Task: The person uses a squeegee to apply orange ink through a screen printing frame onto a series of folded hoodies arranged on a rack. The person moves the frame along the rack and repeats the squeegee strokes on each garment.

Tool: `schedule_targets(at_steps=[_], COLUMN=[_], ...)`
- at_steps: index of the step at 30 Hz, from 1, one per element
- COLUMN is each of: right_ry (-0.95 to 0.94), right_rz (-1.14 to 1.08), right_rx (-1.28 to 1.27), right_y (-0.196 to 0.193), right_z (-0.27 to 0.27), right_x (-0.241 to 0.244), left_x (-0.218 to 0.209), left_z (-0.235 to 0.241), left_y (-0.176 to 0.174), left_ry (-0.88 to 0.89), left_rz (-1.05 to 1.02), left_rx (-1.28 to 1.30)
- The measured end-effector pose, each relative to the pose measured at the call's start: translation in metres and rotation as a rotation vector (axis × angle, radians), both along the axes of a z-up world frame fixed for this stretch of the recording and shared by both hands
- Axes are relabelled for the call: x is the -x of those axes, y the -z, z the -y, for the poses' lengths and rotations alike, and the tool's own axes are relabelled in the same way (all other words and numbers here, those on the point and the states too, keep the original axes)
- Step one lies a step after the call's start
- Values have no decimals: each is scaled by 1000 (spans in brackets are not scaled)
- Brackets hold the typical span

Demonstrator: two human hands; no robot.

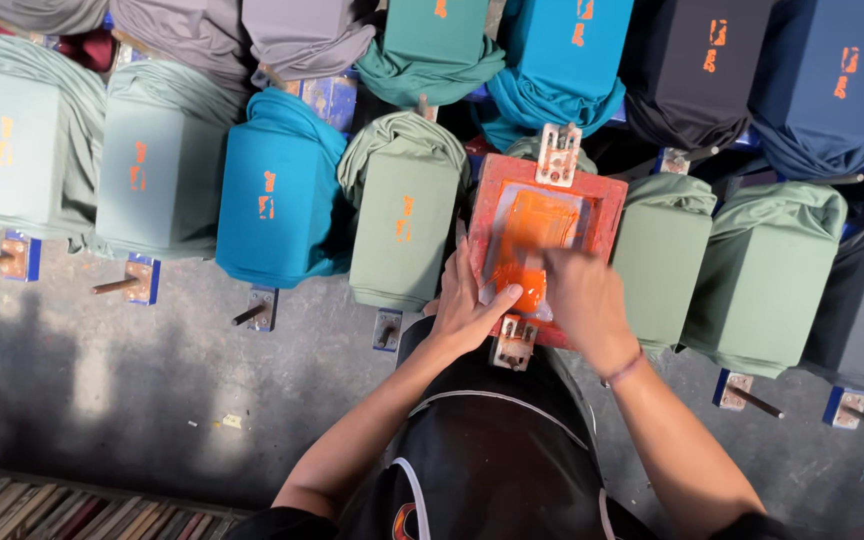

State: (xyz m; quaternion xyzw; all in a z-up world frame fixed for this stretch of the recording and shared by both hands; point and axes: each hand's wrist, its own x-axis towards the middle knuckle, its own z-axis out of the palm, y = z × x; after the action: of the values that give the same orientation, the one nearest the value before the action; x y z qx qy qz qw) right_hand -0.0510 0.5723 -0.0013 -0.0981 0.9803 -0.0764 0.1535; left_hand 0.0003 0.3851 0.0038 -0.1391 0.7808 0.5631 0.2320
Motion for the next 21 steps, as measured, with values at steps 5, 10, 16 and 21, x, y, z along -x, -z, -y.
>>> schedule_targets(at_steps=[5,10,16,21], right_ry=[23,-66,128,453], right_rz=[-115,-72,-30,189], right_rx=[8,-92,422,1169], right_y=[-42,-32,-66,55], right_z=[23,10,-11,-62], right_x=[2,-50,-33,-47], left_x=[-2,1,6,0], left_z=[5,3,5,1], left_y=[-7,-23,-27,0], left_ry=[56,73,53,4], left_rz=[71,68,87,24], left_rx=[5,-9,-4,-13])
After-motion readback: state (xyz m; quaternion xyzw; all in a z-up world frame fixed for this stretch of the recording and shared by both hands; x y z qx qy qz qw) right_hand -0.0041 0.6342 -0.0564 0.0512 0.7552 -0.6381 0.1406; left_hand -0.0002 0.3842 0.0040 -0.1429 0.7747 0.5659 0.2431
